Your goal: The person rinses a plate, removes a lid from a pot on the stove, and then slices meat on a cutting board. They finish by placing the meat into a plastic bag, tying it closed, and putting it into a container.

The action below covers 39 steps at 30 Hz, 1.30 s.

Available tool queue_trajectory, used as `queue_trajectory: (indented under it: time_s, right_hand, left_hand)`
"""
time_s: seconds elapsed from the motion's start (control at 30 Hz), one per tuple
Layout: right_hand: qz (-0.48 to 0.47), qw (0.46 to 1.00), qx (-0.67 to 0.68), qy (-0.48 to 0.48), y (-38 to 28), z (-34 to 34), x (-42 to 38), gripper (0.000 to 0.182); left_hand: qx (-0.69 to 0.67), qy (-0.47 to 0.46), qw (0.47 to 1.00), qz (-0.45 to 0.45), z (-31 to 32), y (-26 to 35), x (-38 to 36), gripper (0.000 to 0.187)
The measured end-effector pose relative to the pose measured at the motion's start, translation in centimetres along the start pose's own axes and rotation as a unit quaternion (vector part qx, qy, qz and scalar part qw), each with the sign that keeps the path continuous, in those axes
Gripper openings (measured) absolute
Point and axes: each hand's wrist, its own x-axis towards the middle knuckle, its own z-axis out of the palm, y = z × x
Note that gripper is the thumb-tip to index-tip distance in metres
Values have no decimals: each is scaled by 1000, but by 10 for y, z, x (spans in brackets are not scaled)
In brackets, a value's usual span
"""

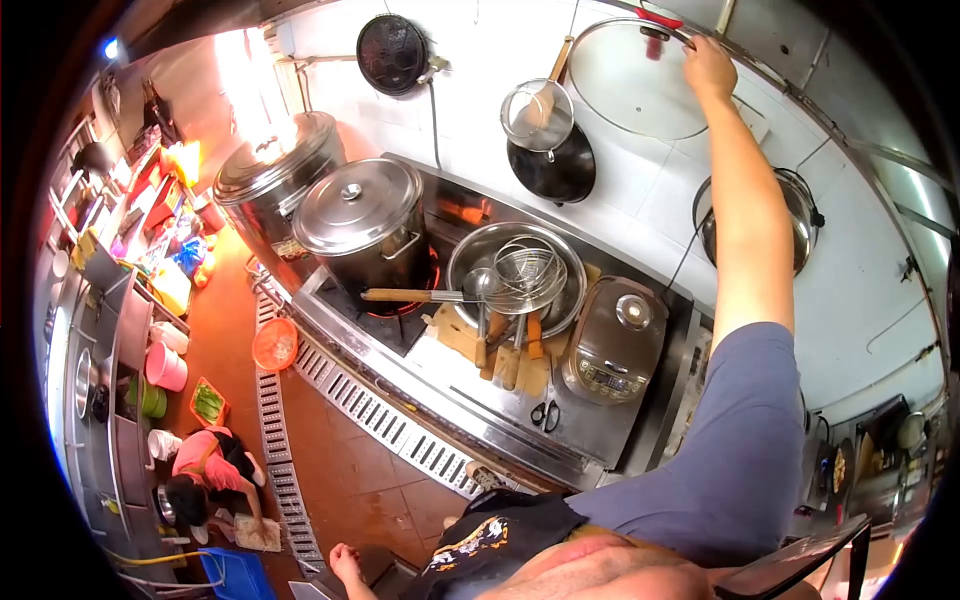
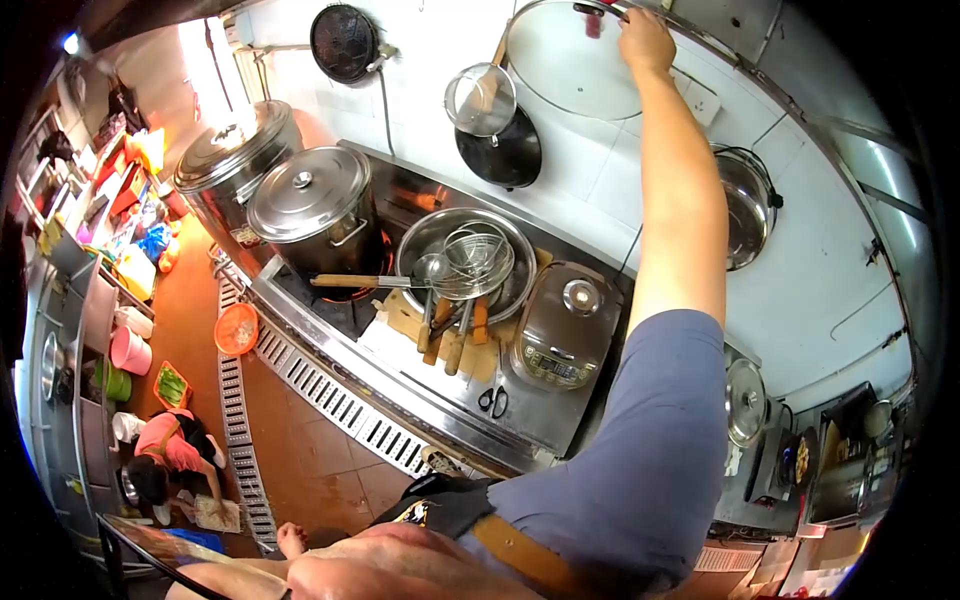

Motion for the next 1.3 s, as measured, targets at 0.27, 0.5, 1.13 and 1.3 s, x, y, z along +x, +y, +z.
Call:
queue_trajectory:
  time_s: [0.27, 0.5, 1.13, 1.3]
  right_hand:
    - [-4, 997, 38, 73, -12, -3, 23, 17]
    - [-79, 976, 144, 140, -44, -83, -46, 9]
    - [-315, 861, 190, -352, 26, -486, -499, 13]
    - [-242, 883, 136, -379, 105, -609, -593, 14]
  left_hand:
    - [-55, 89, 993, -55, -13, -58, -32, 2]
    - [-67, -68, 993, 70, 51, 26, -18, 4]
    - [299, -710, 609, 187, 359, 185, -410, 40]
    - [370, -775, 491, -148, 352, 67, -520, 31]
